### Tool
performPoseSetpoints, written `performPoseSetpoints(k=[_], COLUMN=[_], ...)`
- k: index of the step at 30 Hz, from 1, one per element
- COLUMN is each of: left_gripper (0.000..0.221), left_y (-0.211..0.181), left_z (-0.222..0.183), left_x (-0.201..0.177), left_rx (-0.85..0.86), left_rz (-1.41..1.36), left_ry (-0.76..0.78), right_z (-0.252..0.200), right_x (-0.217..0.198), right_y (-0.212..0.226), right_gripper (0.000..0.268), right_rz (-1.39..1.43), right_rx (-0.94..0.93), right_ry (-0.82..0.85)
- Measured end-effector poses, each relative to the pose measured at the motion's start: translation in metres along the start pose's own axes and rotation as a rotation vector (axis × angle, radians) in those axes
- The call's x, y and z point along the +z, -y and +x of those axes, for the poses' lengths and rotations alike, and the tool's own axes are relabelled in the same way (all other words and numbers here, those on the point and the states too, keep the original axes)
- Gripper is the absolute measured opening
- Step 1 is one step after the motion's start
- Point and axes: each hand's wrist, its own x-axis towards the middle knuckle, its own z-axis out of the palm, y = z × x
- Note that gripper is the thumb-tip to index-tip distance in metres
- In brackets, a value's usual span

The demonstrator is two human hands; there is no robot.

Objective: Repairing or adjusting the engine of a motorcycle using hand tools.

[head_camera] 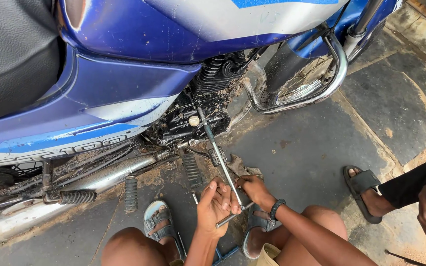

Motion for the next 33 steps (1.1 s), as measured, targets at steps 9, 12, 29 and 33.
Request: performPoseSetpoints(k=[9, 12, 29, 33], left_gripper=[0.028, 0.027, 0.026, 0.028], left_y=[0.001, 0.002, 0.005, 0.002], left_z=[0.001, 0.001, 0.0, 0.0], left_x=[0.014, 0.015, 0.022, 0.024], left_rx=[0.041, 0.021, 0.041, 0.041], left_rz=[0.037, 0.083, 0.169, 0.145], left_ry=[-0.183, -0.228, -0.213, -0.221], right_z=[0.012, 0.021, -0.017, 0.0], right_x=[0.011, 0.015, 0.018, 0.02], right_y=[-0.013, -0.025, 0.016, -0.005], right_gripper=[0.033, 0.034, 0.033, 0.038], right_rz=[0.086, 0.138, 0.214, 0.219], right_rx=[0.064, 0.059, 0.135, 0.082], right_ry=[0.063, 0.083, 0.167, 0.148])
